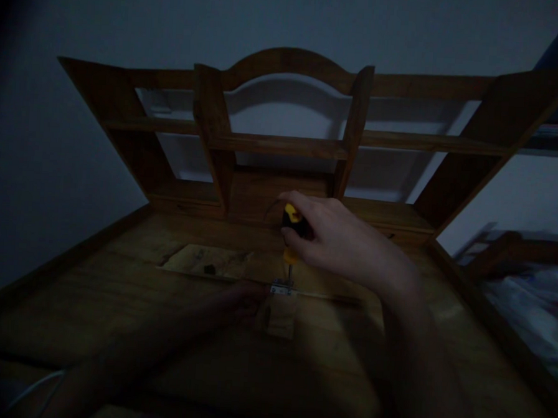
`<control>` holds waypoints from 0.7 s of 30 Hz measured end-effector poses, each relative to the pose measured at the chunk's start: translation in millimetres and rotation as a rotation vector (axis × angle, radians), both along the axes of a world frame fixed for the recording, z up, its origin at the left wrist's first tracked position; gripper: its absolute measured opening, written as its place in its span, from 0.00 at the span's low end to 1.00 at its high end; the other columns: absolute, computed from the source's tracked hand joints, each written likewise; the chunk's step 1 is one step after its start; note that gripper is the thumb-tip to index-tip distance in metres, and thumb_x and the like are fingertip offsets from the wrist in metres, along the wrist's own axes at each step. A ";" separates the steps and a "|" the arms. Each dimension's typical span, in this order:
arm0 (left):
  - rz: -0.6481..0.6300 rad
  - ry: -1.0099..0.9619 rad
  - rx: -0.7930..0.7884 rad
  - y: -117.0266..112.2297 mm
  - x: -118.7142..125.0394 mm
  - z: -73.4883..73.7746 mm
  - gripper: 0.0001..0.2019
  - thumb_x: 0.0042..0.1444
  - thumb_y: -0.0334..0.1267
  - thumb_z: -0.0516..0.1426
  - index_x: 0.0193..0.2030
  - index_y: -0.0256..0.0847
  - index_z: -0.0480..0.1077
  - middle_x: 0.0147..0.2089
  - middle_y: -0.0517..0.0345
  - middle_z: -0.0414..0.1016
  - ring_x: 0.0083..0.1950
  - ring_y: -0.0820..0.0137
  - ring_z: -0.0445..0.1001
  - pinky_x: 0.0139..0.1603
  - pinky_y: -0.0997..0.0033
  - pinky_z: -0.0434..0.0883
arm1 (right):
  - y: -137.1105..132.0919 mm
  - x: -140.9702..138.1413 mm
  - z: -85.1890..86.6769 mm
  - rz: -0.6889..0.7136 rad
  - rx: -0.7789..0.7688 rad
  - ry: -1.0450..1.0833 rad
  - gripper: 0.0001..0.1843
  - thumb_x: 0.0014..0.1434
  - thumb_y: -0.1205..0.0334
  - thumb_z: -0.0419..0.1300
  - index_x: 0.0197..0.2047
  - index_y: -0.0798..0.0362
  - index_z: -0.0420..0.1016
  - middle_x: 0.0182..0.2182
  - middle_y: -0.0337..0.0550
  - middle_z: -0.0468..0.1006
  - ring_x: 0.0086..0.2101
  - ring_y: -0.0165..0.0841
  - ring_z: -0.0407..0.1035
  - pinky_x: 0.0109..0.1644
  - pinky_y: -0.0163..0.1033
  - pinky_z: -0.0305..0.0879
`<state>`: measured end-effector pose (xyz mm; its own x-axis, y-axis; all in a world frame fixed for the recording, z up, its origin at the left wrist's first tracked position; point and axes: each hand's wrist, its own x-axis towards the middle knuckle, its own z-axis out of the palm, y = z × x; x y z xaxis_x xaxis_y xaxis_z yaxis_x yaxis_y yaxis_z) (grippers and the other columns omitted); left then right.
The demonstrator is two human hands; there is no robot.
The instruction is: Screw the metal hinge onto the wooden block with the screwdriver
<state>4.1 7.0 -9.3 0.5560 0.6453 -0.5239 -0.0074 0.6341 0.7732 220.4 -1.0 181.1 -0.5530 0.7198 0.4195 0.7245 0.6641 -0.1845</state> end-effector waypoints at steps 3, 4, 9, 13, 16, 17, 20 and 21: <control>0.024 0.012 -0.013 -0.4 0.7 0.3 0.12 0.48 0.43 0.65 0.33 0.36 0.74 0.28 0.60 0.74 0.24 0.76 0.65 0.27 0.74 0.58 | 3.2 -1.6 -3.3 -0.024 -0.001 0.000 0.19 0.65 0.54 0.57 0.57 0.50 0.70 0.38 0.43 0.81 0.34 0.37 0.75 0.37 0.38 0.65; 0.028 0.011 -0.008 -0.7 0.9 0.8 0.11 0.47 0.42 0.64 0.33 0.36 0.75 0.27 0.60 0.73 0.22 0.77 0.62 0.25 0.74 0.56 | 4.6 -2.4 -4.6 -0.043 0.005 -0.006 0.18 0.65 0.52 0.57 0.55 0.50 0.71 0.36 0.42 0.81 0.32 0.36 0.74 0.36 0.38 0.64; -0.001 -0.002 0.029 -1.9 0.4 3.9 0.10 0.49 0.42 0.63 0.31 0.35 0.74 0.25 0.62 0.70 0.19 0.80 0.53 0.23 0.74 0.54 | 8.6 -3.5 -8.4 -0.078 0.035 -0.018 0.22 0.63 0.52 0.58 0.57 0.53 0.70 0.39 0.47 0.80 0.36 0.39 0.74 0.39 0.41 0.64; 0.004 -0.004 0.013 -1.2 -1.0 2.5 0.12 0.48 0.43 0.64 0.34 0.36 0.75 0.27 0.61 0.71 0.22 0.79 0.60 0.24 0.75 0.54 | 6.2 0.0 -7.4 -0.040 0.022 -0.008 0.32 0.62 0.60 0.57 0.69 0.54 0.59 0.43 0.48 0.79 0.38 0.39 0.74 0.43 0.43 0.65; 0.000 0.007 0.027 0.3 -1.0 -0.6 0.13 0.48 0.43 0.64 0.35 0.35 0.76 0.29 0.59 0.73 0.23 0.77 0.63 0.25 0.75 0.56 | 3.2 -0.2 -6.1 -0.006 0.004 0.007 0.32 0.63 0.61 0.57 0.69 0.51 0.58 0.38 0.43 0.80 0.34 0.37 0.74 0.40 0.40 0.65; -0.009 0.009 0.031 0.8 -0.7 -1.5 0.13 0.48 0.43 0.64 0.35 0.35 0.76 0.28 0.59 0.73 0.23 0.78 0.61 0.25 0.74 0.55 | 2.6 -1.1 -6.0 0.000 0.002 0.013 0.30 0.64 0.61 0.57 0.68 0.50 0.58 0.36 0.42 0.80 0.33 0.36 0.73 0.39 0.39 0.64; -0.013 0.007 0.022 1.1 0.0 -1.8 0.13 0.48 0.44 0.64 0.34 0.36 0.76 0.27 0.60 0.73 0.21 0.79 0.59 0.24 0.75 0.55 | 2.7 -4.7 -6.7 -0.022 0.017 0.013 0.23 0.64 0.57 0.58 0.62 0.49 0.65 0.33 0.40 0.79 0.31 0.34 0.72 0.36 0.37 0.62; -0.019 0.009 0.027 0.8 0.1 -1.1 0.13 0.48 0.45 0.63 0.34 0.37 0.76 0.27 0.60 0.73 0.22 0.78 0.61 0.25 0.75 0.55 | 3.1 -5.5 -7.1 -0.037 0.023 0.010 0.21 0.64 0.55 0.58 0.59 0.49 0.67 0.33 0.40 0.79 0.30 0.34 0.72 0.35 0.36 0.61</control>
<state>4.2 7.8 -10.4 0.5637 0.6485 -0.5115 0.0117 0.6130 0.7900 214.8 2.1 174.0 -0.5222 0.7298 0.4413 0.7468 0.6412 -0.1767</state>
